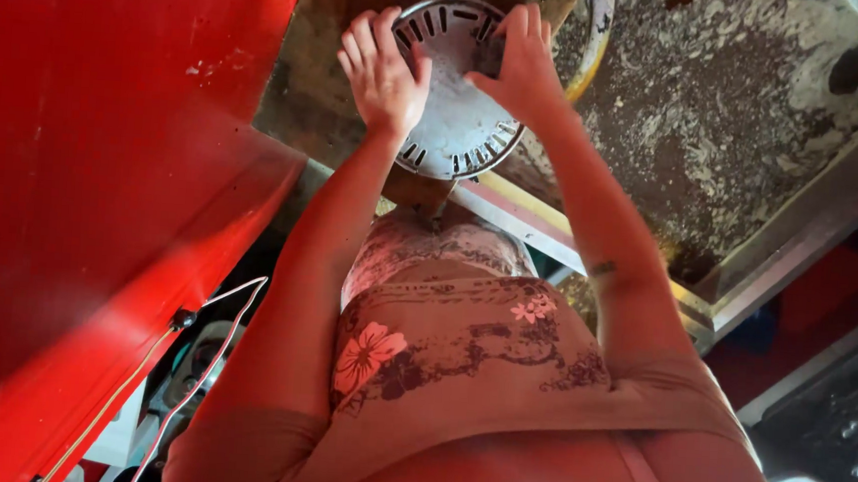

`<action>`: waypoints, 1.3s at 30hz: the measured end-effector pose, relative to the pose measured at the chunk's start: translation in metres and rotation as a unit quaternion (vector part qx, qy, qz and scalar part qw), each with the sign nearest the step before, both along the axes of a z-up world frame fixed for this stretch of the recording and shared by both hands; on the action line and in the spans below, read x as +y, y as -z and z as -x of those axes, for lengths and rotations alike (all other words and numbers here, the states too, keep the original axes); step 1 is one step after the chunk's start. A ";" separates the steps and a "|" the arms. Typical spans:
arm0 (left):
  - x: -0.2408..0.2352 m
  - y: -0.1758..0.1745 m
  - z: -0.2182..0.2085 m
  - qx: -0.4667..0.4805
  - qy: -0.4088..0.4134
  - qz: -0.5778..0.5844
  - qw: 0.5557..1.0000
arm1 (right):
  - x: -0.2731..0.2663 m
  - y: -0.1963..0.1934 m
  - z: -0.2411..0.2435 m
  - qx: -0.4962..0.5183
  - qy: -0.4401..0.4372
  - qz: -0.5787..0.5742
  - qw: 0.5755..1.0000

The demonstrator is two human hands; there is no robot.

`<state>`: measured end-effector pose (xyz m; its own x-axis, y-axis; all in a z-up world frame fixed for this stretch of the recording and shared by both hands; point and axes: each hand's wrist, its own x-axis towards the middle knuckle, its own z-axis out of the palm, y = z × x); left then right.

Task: The person cleans a circular grill plate, first using a metal scraper to remove burnt residue and then scrubbing it with a sponge in a basin of soapy water.

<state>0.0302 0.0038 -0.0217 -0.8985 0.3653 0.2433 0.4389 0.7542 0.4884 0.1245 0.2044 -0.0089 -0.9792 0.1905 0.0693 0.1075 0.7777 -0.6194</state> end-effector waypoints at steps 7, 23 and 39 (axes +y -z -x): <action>-0.003 0.003 0.004 0.009 0.013 0.009 1.000 | 0.013 0.029 0.012 0.030 0.075 -0.025 0.996; -0.002 -0.006 0.003 0.036 0.031 0.028 0.998 | -0.031 0.025 0.087 0.060 0.035 -0.148 0.987; -0.003 -0.004 0.003 0.025 -0.013 0.032 0.999 | -0.059 0.036 0.104 0.095 -0.023 -0.137 0.986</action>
<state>0.0274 0.0009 -0.0177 -0.8950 0.3589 0.2649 0.4419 0.7942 0.4170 0.0203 0.1451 -0.0451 -0.9510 0.0952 0.2942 -0.0291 0.9197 -0.3915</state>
